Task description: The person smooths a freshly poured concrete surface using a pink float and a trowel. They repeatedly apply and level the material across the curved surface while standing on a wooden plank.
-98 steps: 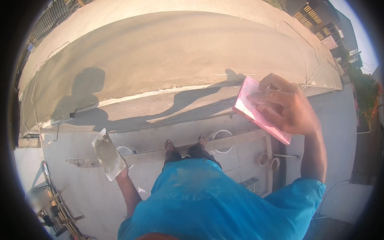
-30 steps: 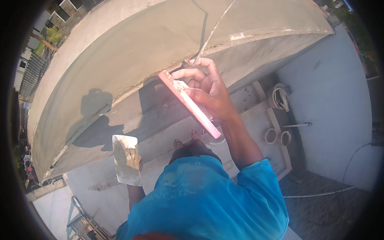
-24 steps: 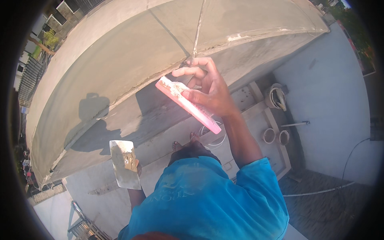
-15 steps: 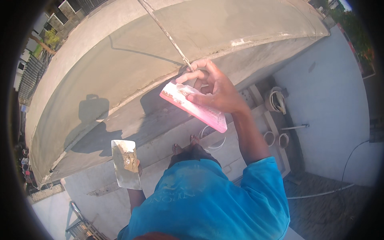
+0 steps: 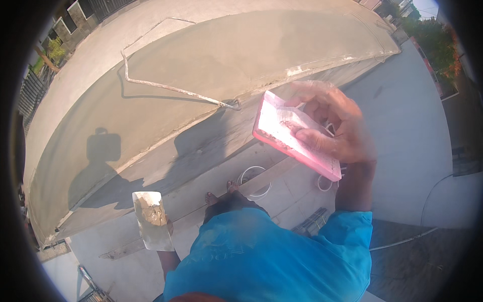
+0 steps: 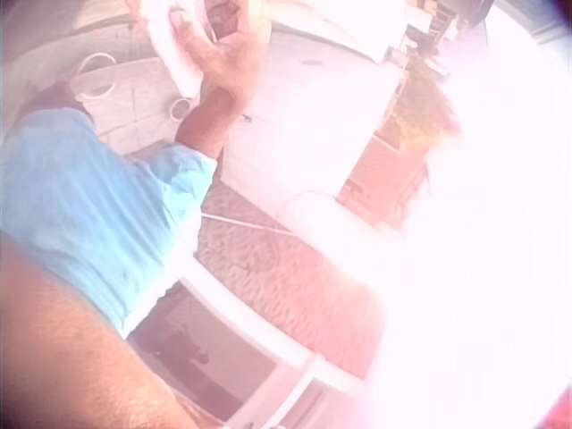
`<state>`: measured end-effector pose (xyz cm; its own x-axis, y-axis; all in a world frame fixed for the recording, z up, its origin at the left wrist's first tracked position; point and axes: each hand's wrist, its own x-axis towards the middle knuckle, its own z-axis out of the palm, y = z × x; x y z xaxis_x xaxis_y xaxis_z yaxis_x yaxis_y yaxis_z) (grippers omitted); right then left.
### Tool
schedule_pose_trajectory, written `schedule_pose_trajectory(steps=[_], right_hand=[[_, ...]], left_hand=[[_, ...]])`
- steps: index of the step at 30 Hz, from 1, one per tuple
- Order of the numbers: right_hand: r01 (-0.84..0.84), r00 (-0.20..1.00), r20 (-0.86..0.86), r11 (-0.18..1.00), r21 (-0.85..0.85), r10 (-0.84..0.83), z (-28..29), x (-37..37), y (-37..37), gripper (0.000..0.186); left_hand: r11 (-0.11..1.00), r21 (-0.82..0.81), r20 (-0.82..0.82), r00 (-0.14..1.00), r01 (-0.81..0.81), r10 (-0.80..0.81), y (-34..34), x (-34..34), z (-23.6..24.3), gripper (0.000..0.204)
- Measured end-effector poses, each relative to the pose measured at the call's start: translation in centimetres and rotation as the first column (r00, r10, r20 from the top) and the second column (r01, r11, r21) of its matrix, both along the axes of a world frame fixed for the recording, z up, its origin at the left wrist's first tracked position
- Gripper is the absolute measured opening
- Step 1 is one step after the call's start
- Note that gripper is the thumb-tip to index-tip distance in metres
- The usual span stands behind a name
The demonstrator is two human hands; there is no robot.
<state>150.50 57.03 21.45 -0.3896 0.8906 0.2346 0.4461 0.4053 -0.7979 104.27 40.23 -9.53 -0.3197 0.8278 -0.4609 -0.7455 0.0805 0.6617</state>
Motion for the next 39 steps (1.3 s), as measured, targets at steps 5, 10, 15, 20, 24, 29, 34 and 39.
schedule_pose_trajectory(steps=[5, 10, 15, 20, 24, 29, 34, 39], right_hand=[[0.397, 0.666, 0.453, 0.796, 0.456, -0.592, 2.1, 9.4, 19.0, 0.038], [0.495, 0.489, 0.541, 0.728, 0.474, -0.684, -2.4, 16.4, 32.6, 0.037], [0.109, 0.878, 0.407, 0.932, 0.345, -0.253, -3.6, -1.7, 27.0, 0.031], [-0.186, 0.86, 0.51, 0.909, 0.373, -0.033, 0.0, -2.5, 13.5, 0.027], [0.03, 0.769, 0.565, 0.9, 0.435, -0.298, -0.6, 5.2, 17.0, 0.026], [0.422, 0.686, 0.476, 0.834, 0.355, -0.55, -2.6, 14.3, 34.0, 0.029], [-0.013, 0.745, 0.591, 0.878, 0.479, -0.311, -1.8, -2.9, 20.2, 0.026], [0.109, 0.707, 0.585, 0.877, 0.467, -0.399, -0.6, 7.7, 18.5, 0.026]], left_hand=[[0.999, -0.029, -0.023, 0.999, -0.028, 0.027, -0.5, 0.4, 0.2, 0.051], [0.999, -0.033, -0.041, 0.999, -0.027, 0.025, -1.5, 0.1, -0.7, 0.051], [0.994, -0.083, -0.073, 0.995, -0.073, 0.067, -3.8, 0.9, -0.4, 0.051], [0.991, -0.101, -0.06, 0.995, -0.089, 0.084, -4.5, 1.0, -1.2, 0.052], [0.991, -0.111, -0.066, 0.996, -0.071, 0.064, -4.1, 1.2, -0.9, 0.052], [0.997, -0.081, -0.061, 0.998, -0.015, 0.01, -2.4, 0.6, -0.9, 0.052], [0.991, -0.115, -0.084, 0.994, -0.074, 0.064, -3.5, 0.5, -0.7, 0.053], [0.99, -0.111, -0.072, 0.994, -0.084, 0.077, -4.2, 0.2, -1.9, 0.053]])
